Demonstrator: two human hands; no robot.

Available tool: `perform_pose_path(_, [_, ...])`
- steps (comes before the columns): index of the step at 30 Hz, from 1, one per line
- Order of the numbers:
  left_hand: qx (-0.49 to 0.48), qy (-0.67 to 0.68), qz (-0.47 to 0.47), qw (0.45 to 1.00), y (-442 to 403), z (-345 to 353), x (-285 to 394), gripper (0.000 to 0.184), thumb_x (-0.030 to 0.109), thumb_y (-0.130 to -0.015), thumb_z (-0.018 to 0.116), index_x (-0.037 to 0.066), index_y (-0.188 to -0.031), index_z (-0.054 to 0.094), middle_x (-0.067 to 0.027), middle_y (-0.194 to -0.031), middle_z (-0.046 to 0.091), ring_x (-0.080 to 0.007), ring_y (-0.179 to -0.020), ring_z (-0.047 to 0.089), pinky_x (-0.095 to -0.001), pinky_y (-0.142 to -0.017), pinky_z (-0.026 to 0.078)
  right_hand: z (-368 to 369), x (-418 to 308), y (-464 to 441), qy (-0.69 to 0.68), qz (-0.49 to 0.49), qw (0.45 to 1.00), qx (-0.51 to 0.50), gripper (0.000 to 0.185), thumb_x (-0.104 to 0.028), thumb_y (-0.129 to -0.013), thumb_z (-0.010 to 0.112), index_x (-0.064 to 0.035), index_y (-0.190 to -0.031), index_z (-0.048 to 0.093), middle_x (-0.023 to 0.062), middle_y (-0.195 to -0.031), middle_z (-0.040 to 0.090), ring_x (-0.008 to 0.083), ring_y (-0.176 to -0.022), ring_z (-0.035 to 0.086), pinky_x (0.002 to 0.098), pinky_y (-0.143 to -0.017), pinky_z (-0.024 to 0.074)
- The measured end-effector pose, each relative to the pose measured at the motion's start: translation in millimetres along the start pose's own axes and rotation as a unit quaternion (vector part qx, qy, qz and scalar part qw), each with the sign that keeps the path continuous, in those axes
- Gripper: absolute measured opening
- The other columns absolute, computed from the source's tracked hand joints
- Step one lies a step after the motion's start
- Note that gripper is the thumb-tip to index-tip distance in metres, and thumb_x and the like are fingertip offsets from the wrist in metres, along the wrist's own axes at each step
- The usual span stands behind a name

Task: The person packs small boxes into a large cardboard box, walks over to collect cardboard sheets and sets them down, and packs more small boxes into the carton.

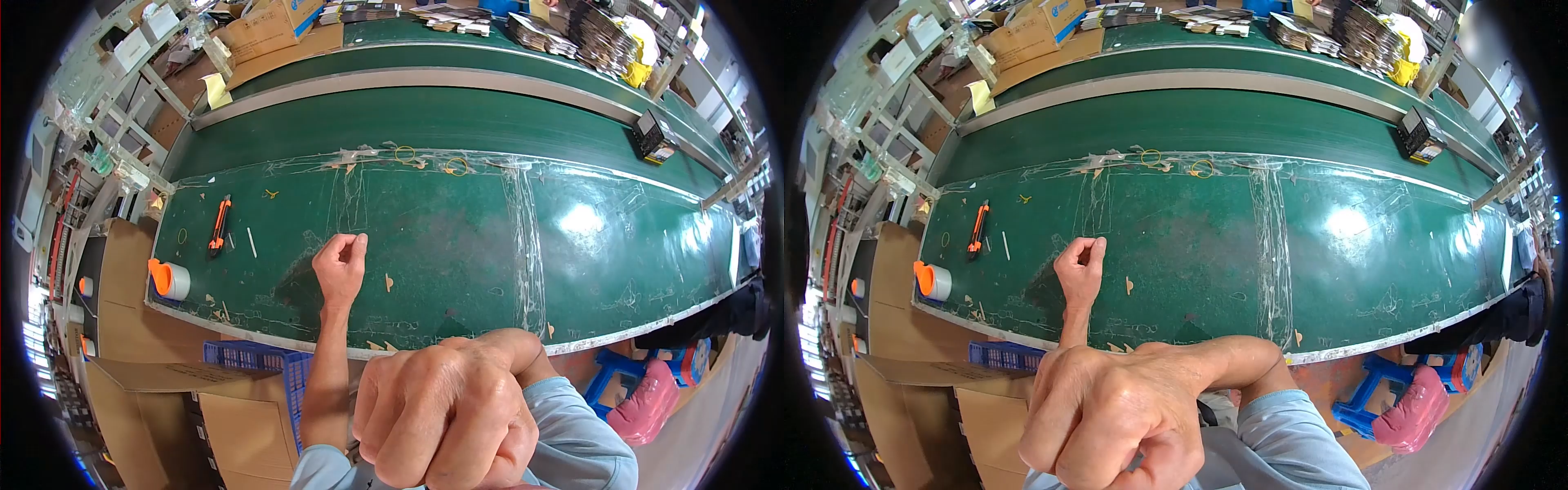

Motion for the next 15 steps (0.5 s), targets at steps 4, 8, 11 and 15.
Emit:
perform_pose_path(4, [-0.005,-0.003,-0.002,1.0,-0.1,-1.2,2.0,0.017,0.01,-0.095,0.078,-0.002,-0.086,0.07,-0.0009,-0.071,0.065,-0.0054,-0.064,0.055,-0.0255,-0.058,0.045,-0.2,2.3,-0.5,-0.002,-0.008,1.0,-0.023,0.034,-0.006,-0.089,0.049,-0.008,-0.058,0.036,0.0069,-0.065,0.036,0.0224,-0.043,0.039,0.0372,-0.042,0.028])
perform_pose_path(8, [0.01,0.005,0.016,1.0,-0.1,1.1,-3.3,0.018,0.012,-0.096,0.078,0.0,-0.085,0.071,0.006,-0.069,0.061,-0.0017,-0.063,0.05,-0.0231,-0.055,0.039,-4.1,0.4,-11.3,0.011,-0.008,0.999,-0.042,0.034,-0.006,-0.09,0.049,-0.0081,-0.058,0.035,0.0073,-0.065,0.037,0.0225,-0.043,0.038,0.0374,-0.042,0.0282])
perform_pose_path(11, [0.007,0.002,0.011,1.0,-0.2,0.6,-3.8,0.018,0.013,-0.096,0.078,0.0,-0.085,0.071,0.0061,-0.069,0.06,-0.0017,-0.063,0.049,-0.0231,-0.055,0.039,0.7,2.7,2.0,-0.011,-0.005,1.0,-0.002,0.034,-0.006,-0.09,0.049,-0.0081,-0.058,0.035,0.0074,-0.065,0.037,0.0226,-0.043,0.038,0.0374,-0.042,0.0281])
perform_pose_path(15, [0.001,-0.002,0.006,1.0,0.1,-0.7,-0.7,0.018,0.012,-0.095,0.078,-0.001,-0.085,0.071,0.0025,-0.07,0.063,-0.0039,-0.063,0.053,-0.0246,-0.057,0.042,-0.5,1.9,-1.9,-0.005,-0.003,1.0,0.002,0.035,-0.006,-0.09,0.049,-0.0083,-0.058,0.034,0.0074,-0.065,0.037,0.0225,-0.042,0.038,0.0373,-0.042,0.0278])
Point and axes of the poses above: each hand's wrist, its own y-axis away from the middle knuckle, its own z-axis out of the palm, x = y × z, the point moved 1 cm from there along -y, towards the middle knuckle
